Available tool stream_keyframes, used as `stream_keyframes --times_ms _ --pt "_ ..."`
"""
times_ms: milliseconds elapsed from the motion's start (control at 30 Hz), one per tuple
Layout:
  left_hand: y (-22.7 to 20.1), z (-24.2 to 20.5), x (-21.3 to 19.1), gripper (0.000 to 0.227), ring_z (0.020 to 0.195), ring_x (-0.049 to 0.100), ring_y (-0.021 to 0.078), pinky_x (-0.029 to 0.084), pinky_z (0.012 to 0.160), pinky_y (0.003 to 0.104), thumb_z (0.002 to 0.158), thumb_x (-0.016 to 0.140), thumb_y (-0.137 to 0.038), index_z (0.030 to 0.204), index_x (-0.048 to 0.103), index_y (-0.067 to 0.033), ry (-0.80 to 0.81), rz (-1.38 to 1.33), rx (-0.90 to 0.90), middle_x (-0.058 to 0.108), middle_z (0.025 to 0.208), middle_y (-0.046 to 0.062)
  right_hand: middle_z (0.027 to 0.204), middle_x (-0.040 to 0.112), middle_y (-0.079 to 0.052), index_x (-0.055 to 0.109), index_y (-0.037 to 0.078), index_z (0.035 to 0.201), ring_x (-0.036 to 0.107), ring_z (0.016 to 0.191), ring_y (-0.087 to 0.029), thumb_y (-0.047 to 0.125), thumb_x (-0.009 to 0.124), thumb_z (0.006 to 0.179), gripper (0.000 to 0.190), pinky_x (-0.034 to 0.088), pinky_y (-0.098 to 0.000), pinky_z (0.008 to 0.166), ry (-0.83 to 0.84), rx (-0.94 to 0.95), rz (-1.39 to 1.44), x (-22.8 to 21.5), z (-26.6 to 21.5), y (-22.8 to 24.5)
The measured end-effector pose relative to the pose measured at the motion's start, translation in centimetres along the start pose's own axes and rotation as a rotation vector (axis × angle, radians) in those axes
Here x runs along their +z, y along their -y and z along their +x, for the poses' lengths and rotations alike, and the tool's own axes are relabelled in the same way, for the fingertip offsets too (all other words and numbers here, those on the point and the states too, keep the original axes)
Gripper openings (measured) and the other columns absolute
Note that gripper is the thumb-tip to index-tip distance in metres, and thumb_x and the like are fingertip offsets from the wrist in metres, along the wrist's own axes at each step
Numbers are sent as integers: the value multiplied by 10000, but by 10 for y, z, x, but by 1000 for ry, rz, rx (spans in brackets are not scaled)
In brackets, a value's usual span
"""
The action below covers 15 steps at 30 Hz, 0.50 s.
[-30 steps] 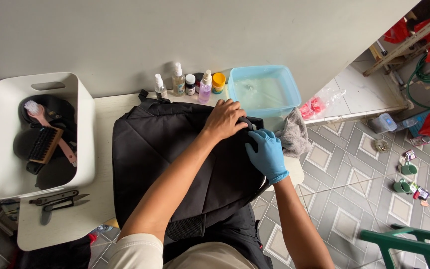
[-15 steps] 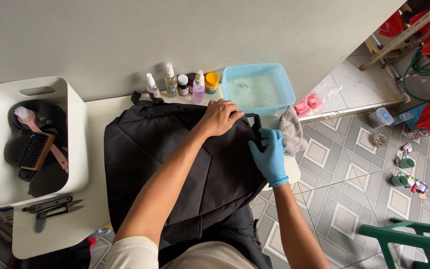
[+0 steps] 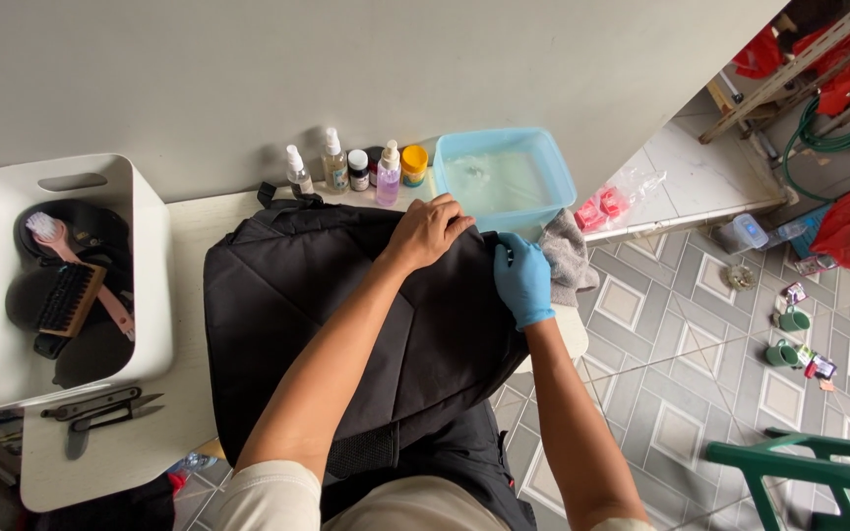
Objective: The person cleans a backpack by applying a liquid from a bottle, scrubbing with a brush, and wiping the surface with a cloth.
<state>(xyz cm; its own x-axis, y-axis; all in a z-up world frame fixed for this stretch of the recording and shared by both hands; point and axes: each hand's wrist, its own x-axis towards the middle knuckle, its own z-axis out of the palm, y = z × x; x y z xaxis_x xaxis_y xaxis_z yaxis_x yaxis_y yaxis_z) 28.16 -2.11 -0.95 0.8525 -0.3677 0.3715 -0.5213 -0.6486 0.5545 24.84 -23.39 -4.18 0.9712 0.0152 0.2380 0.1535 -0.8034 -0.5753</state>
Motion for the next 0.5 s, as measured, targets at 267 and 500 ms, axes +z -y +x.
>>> stream_keyframes --times_ms 267,500 --pt "-6 -14 6 352 981 610 170 434 900 383 960 655 -515 996 509 -197 -480 580 147 493 896 -29 832 714 -77 804 195 1107 678 813 -312 282 671 898 263 613 -481 652 -82 -73 -350 31 2 -29" --pt "6 -27 7 203 826 592 179 439 767 347 982 656 -311 902 517 -186 -421 669 296 482 823 -27 987 638 -15 741 252 1115 630 968 -287 103 660 778 378 546 -435 748 -225 -344 -226 25 -9 -10"
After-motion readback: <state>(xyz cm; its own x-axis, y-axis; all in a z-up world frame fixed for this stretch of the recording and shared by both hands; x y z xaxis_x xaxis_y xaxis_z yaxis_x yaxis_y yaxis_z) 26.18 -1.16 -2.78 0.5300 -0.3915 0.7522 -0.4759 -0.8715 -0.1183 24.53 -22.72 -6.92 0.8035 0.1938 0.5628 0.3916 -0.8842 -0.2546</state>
